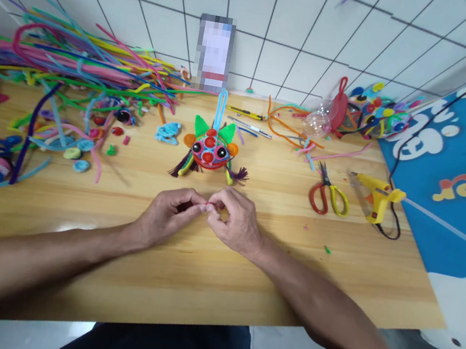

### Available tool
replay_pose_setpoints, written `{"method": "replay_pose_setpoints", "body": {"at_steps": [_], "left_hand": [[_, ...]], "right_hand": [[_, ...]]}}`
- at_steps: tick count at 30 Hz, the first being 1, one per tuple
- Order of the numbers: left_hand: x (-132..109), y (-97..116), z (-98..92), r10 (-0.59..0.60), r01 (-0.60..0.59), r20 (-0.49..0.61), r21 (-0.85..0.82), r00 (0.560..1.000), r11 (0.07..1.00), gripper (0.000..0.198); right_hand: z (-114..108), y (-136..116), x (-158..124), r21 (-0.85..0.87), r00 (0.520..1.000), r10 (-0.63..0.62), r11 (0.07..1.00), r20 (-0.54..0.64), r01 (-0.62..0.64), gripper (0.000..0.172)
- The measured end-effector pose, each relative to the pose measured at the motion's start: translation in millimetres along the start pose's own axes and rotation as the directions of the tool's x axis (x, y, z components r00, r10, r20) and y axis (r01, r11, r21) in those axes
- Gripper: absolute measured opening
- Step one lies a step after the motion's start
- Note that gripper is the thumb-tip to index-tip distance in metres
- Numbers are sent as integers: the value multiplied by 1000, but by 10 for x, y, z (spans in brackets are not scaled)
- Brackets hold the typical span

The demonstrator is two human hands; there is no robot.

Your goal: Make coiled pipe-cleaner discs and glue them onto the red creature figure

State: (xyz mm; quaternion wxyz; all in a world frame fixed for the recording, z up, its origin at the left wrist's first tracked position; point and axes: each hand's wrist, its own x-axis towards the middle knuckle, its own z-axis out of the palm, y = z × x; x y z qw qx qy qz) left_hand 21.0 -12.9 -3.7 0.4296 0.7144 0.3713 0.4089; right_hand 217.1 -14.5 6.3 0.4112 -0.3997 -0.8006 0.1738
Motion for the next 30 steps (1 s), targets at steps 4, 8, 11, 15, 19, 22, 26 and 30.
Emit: {"method": "replay_pose_setpoints", "body": {"at_steps": [4,8,11,15,19,22,26,30], "left_hand": [[1,18,-4,0,0,10,-1,1000,1000,14],[8,39,-7,10,-11,26,16,1000,1000,17],[12,42,-10,21,-23,37,39,999,999,17],[15,39,-14,43,-44,40,45,998,998,17],[20,47,-15,53,-55,40,47,998,997,16],[21,53,-17,49,-51,41,44,998,998,16],[19,54,-24,39,-41,48,46,998,998,17],[19,50,-25,46,-48,43,42,998,998,17]], "right_hand": [[12,18,-13,-20,1000,-3,1000,6,3,13],[15,28,-17,-14,1000,-16,1000,13,17,15],[13,32,-20,-8,1000,-17,1000,23,17,16],[10,38,-24,-2,999,-8,1000,33,8,15],[11,39,-25,2,999,-9,1000,37,9,16],[8,37,-26,10,999,-18,1000,36,18,16],[1,42,-30,20,998,0,1000,55,-1,16],[-3,42,-31,16,999,-7,1000,51,6,15]]}}
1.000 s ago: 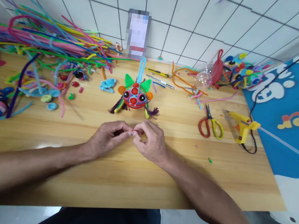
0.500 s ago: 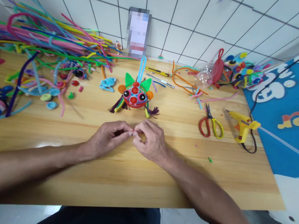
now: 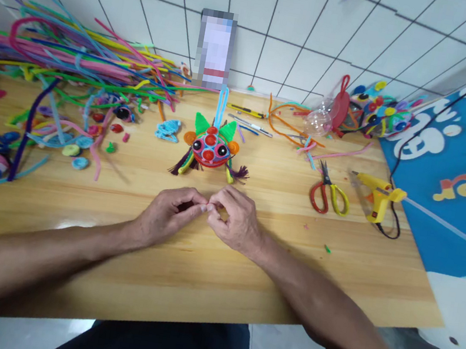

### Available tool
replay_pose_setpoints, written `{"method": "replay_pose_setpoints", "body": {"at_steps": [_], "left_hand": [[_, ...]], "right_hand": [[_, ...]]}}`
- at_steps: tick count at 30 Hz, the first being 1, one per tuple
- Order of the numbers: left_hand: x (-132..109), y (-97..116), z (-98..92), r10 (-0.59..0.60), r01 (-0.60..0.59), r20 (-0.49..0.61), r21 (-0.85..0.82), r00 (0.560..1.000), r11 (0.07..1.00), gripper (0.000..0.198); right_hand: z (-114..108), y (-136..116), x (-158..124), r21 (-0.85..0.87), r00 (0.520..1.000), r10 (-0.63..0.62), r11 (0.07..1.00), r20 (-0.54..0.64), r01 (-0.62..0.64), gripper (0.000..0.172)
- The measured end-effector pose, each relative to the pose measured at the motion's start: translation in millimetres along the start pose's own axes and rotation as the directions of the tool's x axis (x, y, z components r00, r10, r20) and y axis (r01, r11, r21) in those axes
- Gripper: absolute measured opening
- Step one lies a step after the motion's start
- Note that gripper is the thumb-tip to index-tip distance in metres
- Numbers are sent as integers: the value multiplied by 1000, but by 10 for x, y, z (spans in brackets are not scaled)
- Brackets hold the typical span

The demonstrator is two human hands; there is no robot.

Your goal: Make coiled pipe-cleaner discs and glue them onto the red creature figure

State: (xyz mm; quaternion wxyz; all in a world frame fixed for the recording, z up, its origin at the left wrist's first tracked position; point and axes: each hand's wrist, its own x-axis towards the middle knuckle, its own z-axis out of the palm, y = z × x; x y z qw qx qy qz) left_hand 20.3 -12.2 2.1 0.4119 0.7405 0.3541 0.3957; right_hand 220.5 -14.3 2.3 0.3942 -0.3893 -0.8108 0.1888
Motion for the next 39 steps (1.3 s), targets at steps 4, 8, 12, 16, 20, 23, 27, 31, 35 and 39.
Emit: {"method": "replay_pose_setpoints", "body": {"at_steps": [4,8,12,16,20,23,27,31,35,39], "left_hand": [[-1,-2,-1,-4,4,-8,-13,1000,1000,16],[-1,-4,-6,2,-2,-11,-14,1000,1000,13],[-1,-9,-6,-3,3,-7,-10,1000,1000,14],[-2,-7,0,-7,7,-2,-19,1000,1000,13],[-6,-10,3,9,-9,-7,-22,1000,1000,13],[-9,-16,1,9,-9,-10,-18,1000,1000,14],[-8,-22,1,-8,8,-7,-22,1000,1000,14],[-3,-23,5,-8,8,-7,-26,1000,1000,13],[-4,-19,7,5,-5,-8,-23,1000,1000,13],[-8,-18,8,-13,12,-13,-32,1000,999,12]], "right_hand": [[-6,-24,8,-15,1000,4,1000,-3,-4,12],[-12,-37,12,-13,1000,-13,1000,-9,13,12],[-17,-13,5,-37,1000,-11,999,-2,11,12],[-23,8,5,-66,1000,-23,998,8,23,13],[-25,9,10,-71,999,-47,996,-10,46,14],[-31,8,11,-65,998,-62,996,-21,61,13],[-40,15,10,-49,998,-66,997,-23,65,11],[-30,27,6,-51,996,-82,996,-33,80,14],[-26,25,5,-48,995,-88,995,-40,86,15],[-48,7,15,-24,998,-63,998,-32,62,11]]}}
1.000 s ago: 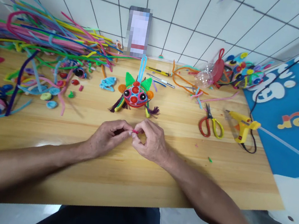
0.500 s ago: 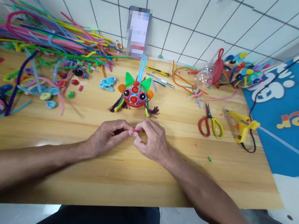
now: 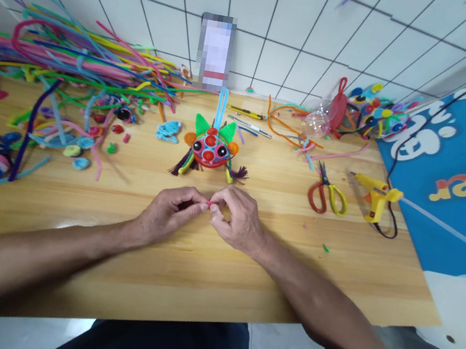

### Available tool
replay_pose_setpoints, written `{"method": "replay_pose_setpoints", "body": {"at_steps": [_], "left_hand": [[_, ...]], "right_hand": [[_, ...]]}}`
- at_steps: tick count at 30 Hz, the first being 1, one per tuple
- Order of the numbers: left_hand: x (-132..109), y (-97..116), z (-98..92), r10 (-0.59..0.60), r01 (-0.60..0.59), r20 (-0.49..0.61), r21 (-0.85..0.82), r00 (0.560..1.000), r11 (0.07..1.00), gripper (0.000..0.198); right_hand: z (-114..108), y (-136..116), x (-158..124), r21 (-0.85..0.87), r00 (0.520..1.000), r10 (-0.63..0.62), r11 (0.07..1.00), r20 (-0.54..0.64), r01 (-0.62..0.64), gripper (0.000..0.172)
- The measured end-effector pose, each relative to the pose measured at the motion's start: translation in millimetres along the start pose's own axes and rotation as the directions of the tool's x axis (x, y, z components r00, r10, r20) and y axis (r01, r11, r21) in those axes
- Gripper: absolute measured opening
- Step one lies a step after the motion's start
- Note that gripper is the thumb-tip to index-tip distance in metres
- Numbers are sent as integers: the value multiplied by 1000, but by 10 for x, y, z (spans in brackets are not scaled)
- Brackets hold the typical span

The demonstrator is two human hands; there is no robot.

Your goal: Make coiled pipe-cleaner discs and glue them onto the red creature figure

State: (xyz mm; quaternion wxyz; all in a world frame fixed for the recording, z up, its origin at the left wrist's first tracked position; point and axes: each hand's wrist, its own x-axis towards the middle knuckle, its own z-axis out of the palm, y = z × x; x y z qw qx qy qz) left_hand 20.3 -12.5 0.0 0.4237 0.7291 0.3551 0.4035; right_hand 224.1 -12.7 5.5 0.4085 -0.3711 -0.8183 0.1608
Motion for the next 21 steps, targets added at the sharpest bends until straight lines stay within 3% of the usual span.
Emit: {"method": "replay_pose_setpoints", "body": {"at_steps": [9,12,17,21], "left_hand": [[-3,-17,-2,-19,19,8,-19,1000,1000,16],[-13,-26,1,-51,51,8,-21,999,998,19],[-23,-49,23,-78,78,0,-37,997,996,20],[-23,-62,34,-83,82,-23,-46,996,996,21]], "right_hand": [[6,-16,-3,15,999,32,999,6,-32,11],[-7,-22,0,72,993,112,991,-27,-110,7],[-27,4,19,137,945,309,946,-105,-294,24],[-27,6,19,179,934,346,928,-90,-327,35]]}}
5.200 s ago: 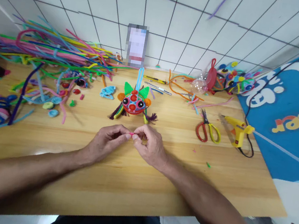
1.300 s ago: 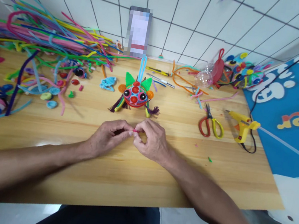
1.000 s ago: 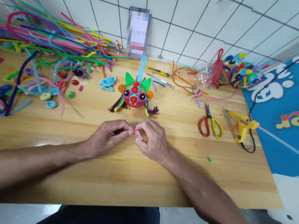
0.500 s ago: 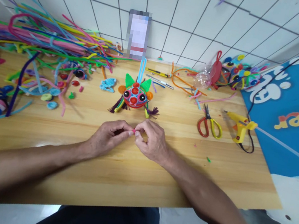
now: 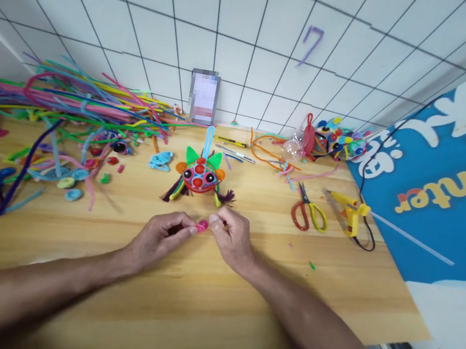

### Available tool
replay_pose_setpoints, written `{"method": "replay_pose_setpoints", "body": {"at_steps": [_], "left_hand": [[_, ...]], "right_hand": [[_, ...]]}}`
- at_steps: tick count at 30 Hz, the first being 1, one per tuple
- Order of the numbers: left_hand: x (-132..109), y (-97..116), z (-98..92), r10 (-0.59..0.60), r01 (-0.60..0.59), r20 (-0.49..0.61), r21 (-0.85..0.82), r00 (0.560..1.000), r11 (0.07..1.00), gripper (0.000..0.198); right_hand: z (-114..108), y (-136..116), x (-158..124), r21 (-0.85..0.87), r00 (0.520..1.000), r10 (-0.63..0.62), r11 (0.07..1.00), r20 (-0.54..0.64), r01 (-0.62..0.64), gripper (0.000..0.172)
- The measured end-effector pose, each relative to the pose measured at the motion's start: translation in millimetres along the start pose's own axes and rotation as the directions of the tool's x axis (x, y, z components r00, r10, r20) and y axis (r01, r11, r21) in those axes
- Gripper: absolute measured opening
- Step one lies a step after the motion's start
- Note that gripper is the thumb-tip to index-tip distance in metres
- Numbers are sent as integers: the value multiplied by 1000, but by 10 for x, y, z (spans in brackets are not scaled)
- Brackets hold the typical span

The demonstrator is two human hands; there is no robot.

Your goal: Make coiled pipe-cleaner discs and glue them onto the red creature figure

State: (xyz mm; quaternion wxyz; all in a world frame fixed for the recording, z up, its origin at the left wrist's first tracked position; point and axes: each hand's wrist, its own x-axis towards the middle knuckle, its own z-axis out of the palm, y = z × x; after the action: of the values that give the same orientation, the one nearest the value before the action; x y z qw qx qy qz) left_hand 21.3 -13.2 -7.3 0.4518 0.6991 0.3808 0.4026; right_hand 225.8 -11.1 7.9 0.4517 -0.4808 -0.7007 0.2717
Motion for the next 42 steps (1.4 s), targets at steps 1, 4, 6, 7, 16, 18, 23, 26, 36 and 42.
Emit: {"method": "replay_pose_setpoints", "body": {"at_steps": [1,4,6,7,16,18,23,26,36,42], "left_hand": [[1,-1,1,-3,3,-3,-1,1000,1000,21],[4,0,0,-7,7,-5,-7,1000,1000,21],[8,4,-1,-9,9,-4,-12,1000,1000,21],[9,7,-1,-9,9,-3,-14,1000,1000,21],[-1,-11,-1,-38,38,12,-18,999,999,24],[0,-19,-5,-49,49,11,-30,999,998,26],[9,2,-20,-108,106,-16,-110,994,988,28],[13,28,-26,-128,124,-17,-145,992,982,31],[12,11,-37,-101,101,9,-117,995,988,33],[10,-20,-24,-86,86,4,-100,996,991,32]], "right_hand": [[1,0,-5,7,1000,1,1000,6,-1,37],[9,10,-18,36,1000,-18,999,4,18,31],[20,23,-20,67,999,-38,997,-11,39,20],[27,30,-19,81,999,-44,996,-19,46,15],[27,19,-18,59,998,-59,997,23,57,20],[19,11,-26,49,996,-79,996,37,77,21],[32,-14,-43,44,990,-121,992,74,117,9],[58,-30,-40,15,985,-143,990,100,142,5],[84,25,-34,-126,967,-221,963,128,236,11],[87,31,-48,-152,966,-217,959,139,237,12]]}}
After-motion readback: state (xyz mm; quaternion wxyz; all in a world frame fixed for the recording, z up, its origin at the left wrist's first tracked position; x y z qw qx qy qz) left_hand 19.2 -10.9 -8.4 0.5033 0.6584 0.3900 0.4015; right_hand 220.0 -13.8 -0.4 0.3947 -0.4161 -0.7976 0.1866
